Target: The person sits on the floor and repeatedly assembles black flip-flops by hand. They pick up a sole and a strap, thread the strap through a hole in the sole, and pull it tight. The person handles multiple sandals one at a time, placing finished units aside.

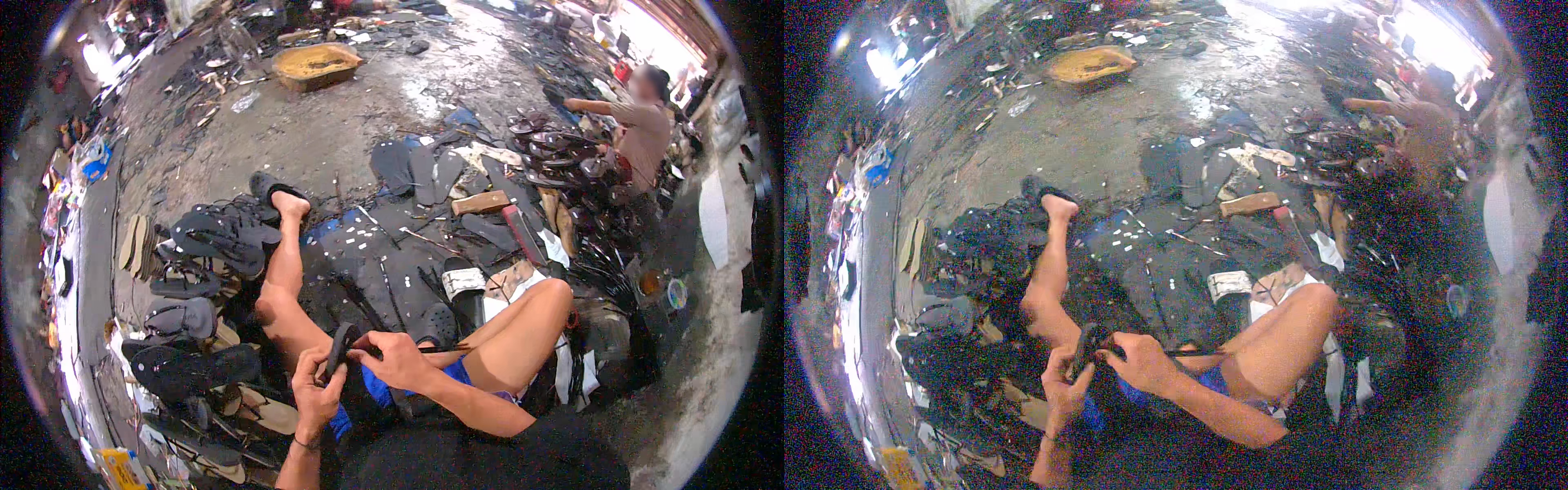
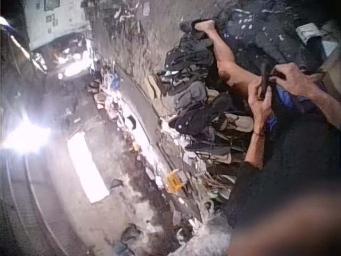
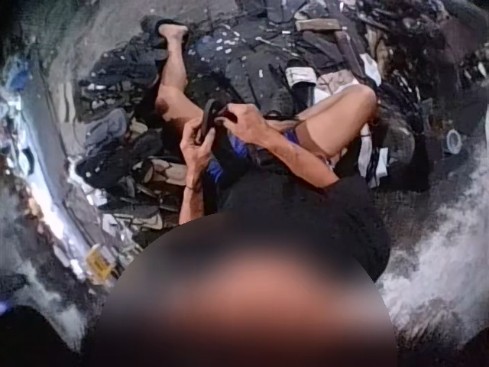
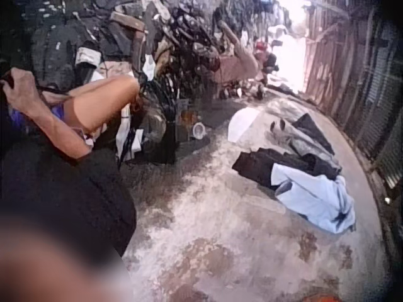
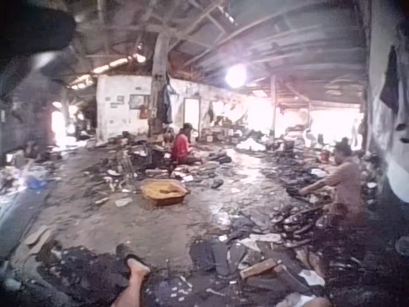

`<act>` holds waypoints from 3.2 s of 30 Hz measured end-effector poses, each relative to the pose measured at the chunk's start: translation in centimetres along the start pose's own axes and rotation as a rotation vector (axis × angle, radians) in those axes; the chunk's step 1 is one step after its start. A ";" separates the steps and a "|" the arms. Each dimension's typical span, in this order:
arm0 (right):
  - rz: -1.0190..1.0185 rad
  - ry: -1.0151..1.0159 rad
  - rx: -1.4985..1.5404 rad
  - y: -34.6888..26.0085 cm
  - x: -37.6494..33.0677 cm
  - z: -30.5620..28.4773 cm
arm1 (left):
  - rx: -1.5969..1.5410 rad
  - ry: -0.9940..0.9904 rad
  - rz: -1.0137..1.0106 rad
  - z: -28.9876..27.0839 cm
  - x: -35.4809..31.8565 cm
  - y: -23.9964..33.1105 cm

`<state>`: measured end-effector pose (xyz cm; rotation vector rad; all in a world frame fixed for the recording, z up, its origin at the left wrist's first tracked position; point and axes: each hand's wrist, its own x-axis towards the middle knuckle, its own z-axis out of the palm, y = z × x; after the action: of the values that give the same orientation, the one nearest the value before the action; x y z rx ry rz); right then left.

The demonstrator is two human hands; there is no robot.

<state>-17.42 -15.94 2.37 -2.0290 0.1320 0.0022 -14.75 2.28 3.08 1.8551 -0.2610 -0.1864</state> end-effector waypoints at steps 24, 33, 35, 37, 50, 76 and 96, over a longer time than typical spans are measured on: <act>-0.076 -0.224 -0.179 0.4 0.6 -3.9 | -0.219 -0.153 0.064 1.8 1.0 1.9; -0.047 -0.012 -0.321 2.0 0.9 -6.2 | 0.347 -0.335 0.052 3.9 -2.4 -4.1; -0.034 -0.078 -0.495 3.2 1.3 -6.7 | 0.399 -0.508 -0.160 3.4 -3.2 -4.7; -0.029 -0.148 -0.641 4.4 1.8 -7.5 | 0.478 -0.565 -0.125 2.0 -3.1 -4.1; 0.077 0.127 0.107 3.6 0.7 -6.5 | -0.400 -0.149 -0.191 1.7 3.8 3.0; -0.104 0.138 -0.042 0.3 2.4 -5.5 | -0.349 0.065 -0.135 7.5 3.4 0.4; 0.243 0.607 1.143 6.8 2.3 -12.1 | -0.181 -0.154 -0.247 -2.9 3.6 -1.3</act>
<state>-16.47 -29.90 1.59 -0.8122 0.6077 -0.4391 -10.46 4.38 2.74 1.6907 -0.1155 -0.5084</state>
